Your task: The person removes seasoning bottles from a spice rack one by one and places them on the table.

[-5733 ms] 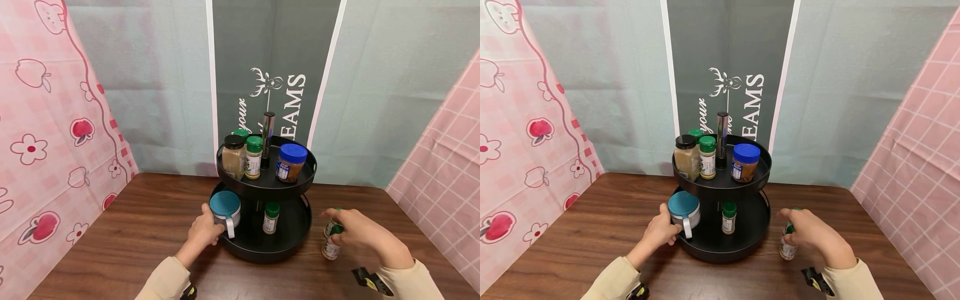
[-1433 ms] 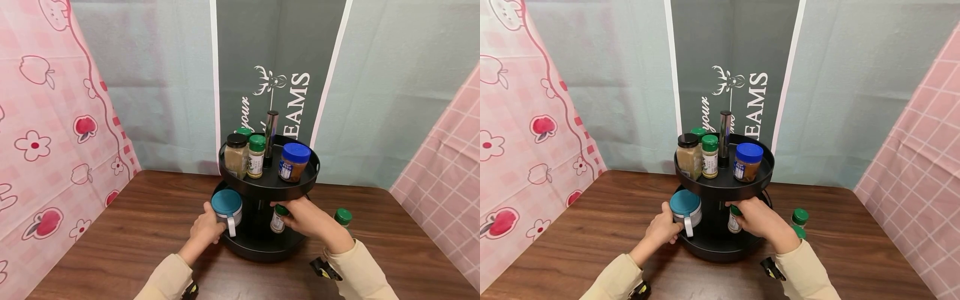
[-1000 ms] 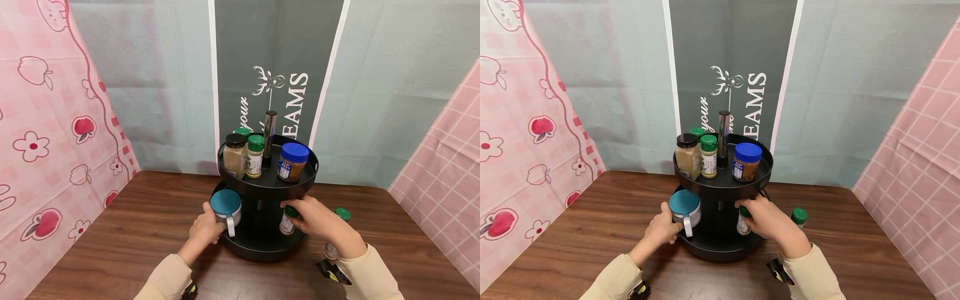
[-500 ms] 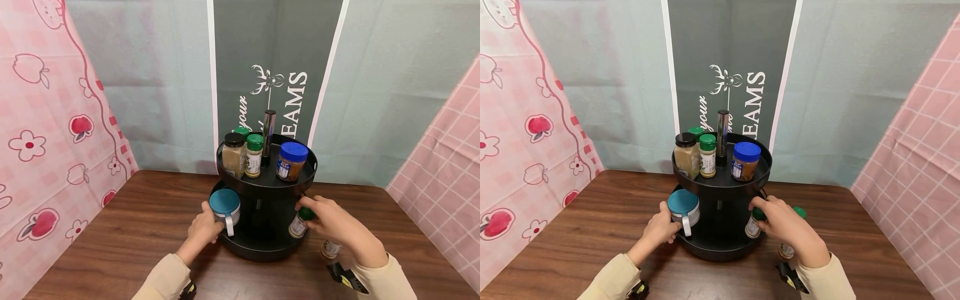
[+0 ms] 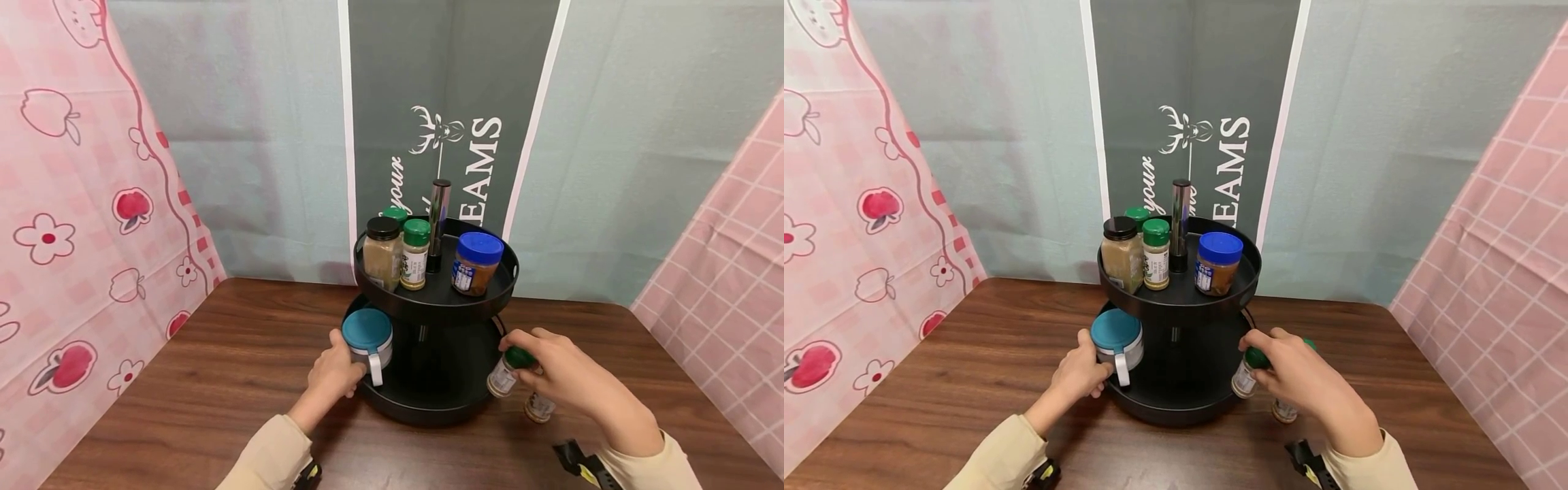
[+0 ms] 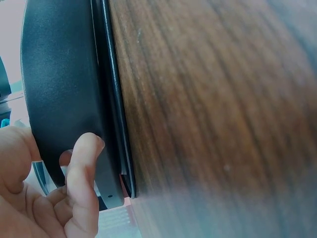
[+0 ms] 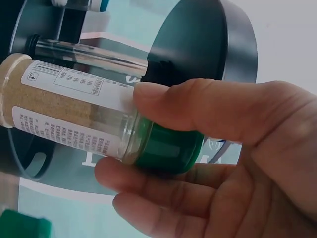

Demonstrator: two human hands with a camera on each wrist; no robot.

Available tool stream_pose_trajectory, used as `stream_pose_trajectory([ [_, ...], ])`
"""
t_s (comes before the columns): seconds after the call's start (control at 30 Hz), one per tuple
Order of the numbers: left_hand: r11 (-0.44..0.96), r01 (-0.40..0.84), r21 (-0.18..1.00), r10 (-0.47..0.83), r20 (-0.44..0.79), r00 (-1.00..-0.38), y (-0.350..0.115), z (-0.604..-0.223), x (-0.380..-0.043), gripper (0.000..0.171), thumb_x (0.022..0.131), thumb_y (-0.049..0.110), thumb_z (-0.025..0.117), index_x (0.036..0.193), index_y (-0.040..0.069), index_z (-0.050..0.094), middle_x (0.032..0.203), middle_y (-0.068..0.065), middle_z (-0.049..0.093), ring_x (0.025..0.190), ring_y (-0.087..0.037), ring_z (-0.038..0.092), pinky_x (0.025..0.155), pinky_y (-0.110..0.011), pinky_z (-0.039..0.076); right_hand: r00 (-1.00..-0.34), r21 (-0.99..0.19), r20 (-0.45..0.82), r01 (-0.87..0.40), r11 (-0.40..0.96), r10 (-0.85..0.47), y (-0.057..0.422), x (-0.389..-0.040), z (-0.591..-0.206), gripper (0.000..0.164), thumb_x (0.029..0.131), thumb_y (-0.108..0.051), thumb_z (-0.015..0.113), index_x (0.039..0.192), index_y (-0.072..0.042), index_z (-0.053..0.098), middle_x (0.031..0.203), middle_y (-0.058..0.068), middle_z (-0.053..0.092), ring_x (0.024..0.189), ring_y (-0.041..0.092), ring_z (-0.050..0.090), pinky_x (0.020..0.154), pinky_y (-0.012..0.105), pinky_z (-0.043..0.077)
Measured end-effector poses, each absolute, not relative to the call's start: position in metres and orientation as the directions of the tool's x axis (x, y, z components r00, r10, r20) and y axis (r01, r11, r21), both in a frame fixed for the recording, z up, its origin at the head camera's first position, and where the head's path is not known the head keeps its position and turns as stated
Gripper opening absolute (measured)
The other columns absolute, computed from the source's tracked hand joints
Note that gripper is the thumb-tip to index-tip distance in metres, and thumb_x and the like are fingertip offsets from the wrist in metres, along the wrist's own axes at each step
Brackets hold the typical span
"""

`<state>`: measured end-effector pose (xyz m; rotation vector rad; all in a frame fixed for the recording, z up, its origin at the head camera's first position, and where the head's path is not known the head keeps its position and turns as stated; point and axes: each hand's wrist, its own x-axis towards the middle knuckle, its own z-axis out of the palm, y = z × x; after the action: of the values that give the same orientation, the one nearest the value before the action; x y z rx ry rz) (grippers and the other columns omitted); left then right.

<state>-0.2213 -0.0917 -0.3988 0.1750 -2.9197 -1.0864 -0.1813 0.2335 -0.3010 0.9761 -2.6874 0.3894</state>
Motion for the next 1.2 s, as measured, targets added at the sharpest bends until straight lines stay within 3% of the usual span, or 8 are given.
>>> stream_pose_trajectory([
  [0.33, 0.752, -0.098, 0.651, -0.111, -0.021, -0.994, -0.092, -0.399, -0.221, 0.053, 0.072, 0.018, 0.062, 0.111, 0.002, 0.030, 0.046, -0.003, 0.054, 0.038, -0.015, 0.050, 0.046, -0.037, 0.040, -0.680, -0.097, 0.402, -0.698, 0.710, -0.614, 0.249, -0.174, -0.307, 0.043, 0.063, -0.004, 0.075, 0.098, -0.021, 0.057, 0.084, -0.009, 0.053, 0.069, 0.004, 0.047, 0.051, 0.029, 0.045],
  [0.77, 0.752, -0.098, 0.652, -0.112, -0.020, -0.994, -0.092, -0.400, -0.221, 0.052, 0.072, 0.018, 0.062, 0.111, 0.002, 0.031, 0.045, -0.002, 0.054, 0.038, -0.015, 0.050, 0.045, -0.037, 0.040, -0.682, -0.157, 0.339, -0.720, 0.676, -0.648, 0.274, -0.163, -0.317, 0.044, 0.066, -0.006, 0.075, 0.100, -0.023, 0.054, 0.087, -0.004, 0.053, 0.067, 0.001, 0.047, 0.049, 0.025, 0.043],
  [1.1, 0.746, -0.092, 0.660, -0.108, -0.016, -0.994, -0.092, -0.399, -0.222, 0.053, 0.073, 0.018, 0.062, 0.112, 0.002, 0.030, 0.046, -0.003, 0.054, 0.038, -0.015, 0.051, 0.045, -0.037, 0.040, -0.742, -0.231, 0.232, -0.670, 0.706, -0.629, 0.293, -0.159, -0.324, 0.041, 0.069, -0.005, 0.074, 0.102, -0.020, 0.054, 0.085, -0.003, 0.051, 0.059, -0.003, 0.039, 0.045, 0.023, 0.037],
  [1.2, 0.748, -0.098, 0.656, -0.112, -0.020, -0.993, -0.092, -0.399, -0.221, 0.054, 0.072, 0.018, 0.062, 0.112, 0.002, 0.030, 0.046, -0.003, 0.054, 0.038, -0.015, 0.050, 0.045, -0.037, 0.040, -0.738, -0.226, 0.251, -0.674, 0.703, -0.627, 0.300, -0.156, -0.326, 0.043, 0.067, -0.003, 0.074, 0.101, -0.020, 0.054, 0.086, -0.004, 0.053, 0.060, -0.003, 0.039, 0.044, 0.022, 0.037],
])
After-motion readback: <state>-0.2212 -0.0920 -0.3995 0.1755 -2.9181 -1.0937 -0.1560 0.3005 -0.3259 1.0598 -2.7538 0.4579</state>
